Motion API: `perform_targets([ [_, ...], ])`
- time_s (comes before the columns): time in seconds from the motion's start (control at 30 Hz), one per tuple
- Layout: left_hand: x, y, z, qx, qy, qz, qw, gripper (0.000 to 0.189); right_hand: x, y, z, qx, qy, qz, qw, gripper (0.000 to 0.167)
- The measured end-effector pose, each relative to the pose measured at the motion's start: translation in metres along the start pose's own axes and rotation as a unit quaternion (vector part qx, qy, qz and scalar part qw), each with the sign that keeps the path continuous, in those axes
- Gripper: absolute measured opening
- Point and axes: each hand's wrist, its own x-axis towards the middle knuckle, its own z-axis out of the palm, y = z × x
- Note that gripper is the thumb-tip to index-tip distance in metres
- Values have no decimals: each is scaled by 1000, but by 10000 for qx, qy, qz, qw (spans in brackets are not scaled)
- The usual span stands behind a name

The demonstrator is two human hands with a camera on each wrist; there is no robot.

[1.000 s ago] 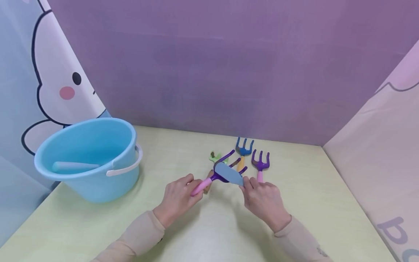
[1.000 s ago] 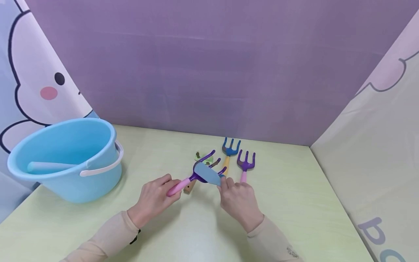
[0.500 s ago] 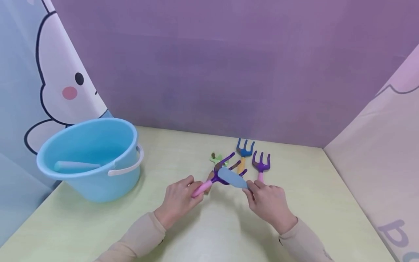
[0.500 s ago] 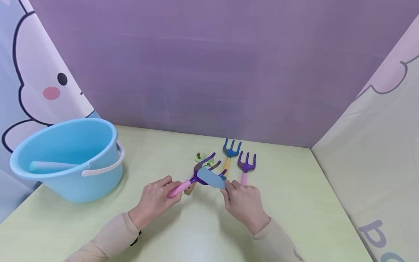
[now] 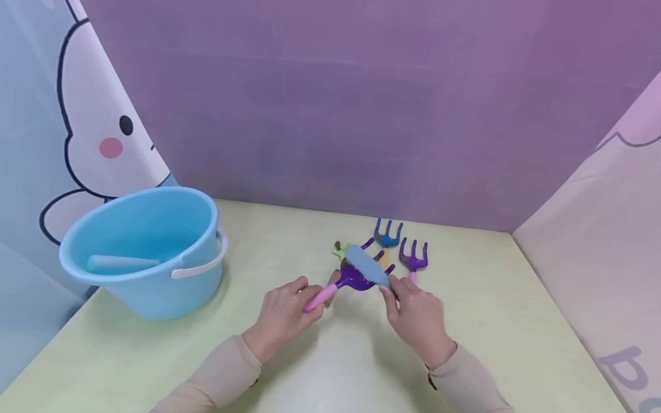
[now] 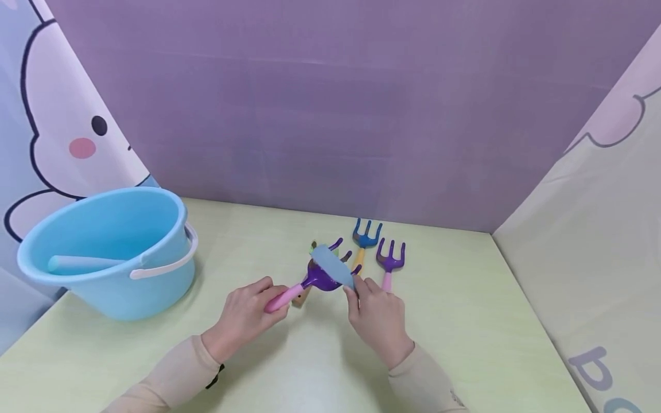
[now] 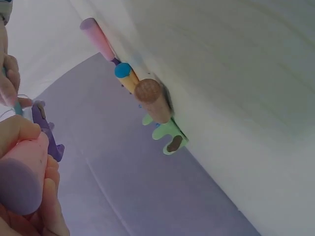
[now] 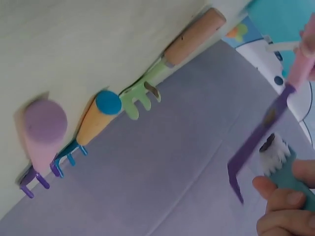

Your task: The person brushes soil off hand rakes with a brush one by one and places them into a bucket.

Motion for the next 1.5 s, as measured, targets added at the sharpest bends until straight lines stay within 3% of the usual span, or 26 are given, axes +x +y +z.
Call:
perform_targets([
  [0.2, 1, 1, 1, 51, 292, 216, 9993, 15, -2, -4, 8, -465, 255, -506, 9973, 28],
  [0.3, -1, 0, 3, 159, 387, 265, 9988, 15, -1, -4, 9, -541, 140, -566, 9968, 28],
  [0.47, -3, -1, 5, 170, 485, 347, 9981, 15, 0, -3, 9, -380, -289, -344, 9983, 23],
  [0.87, -2, 1, 6, 224, 481, 507, 9973, 17, 2, -9, 10, 44, -637, 172, 9978, 16],
  [1.2, -2, 5, 5, 327, 395, 450, 9977, 22, 1, -14, 21, -884, 118, -530, 9946, 30],
  [1.5, -2, 5, 8, 307, 579, 461, 9968, 19, 0, -23, 33, -1413, 636, -592, 9861, 53],
])
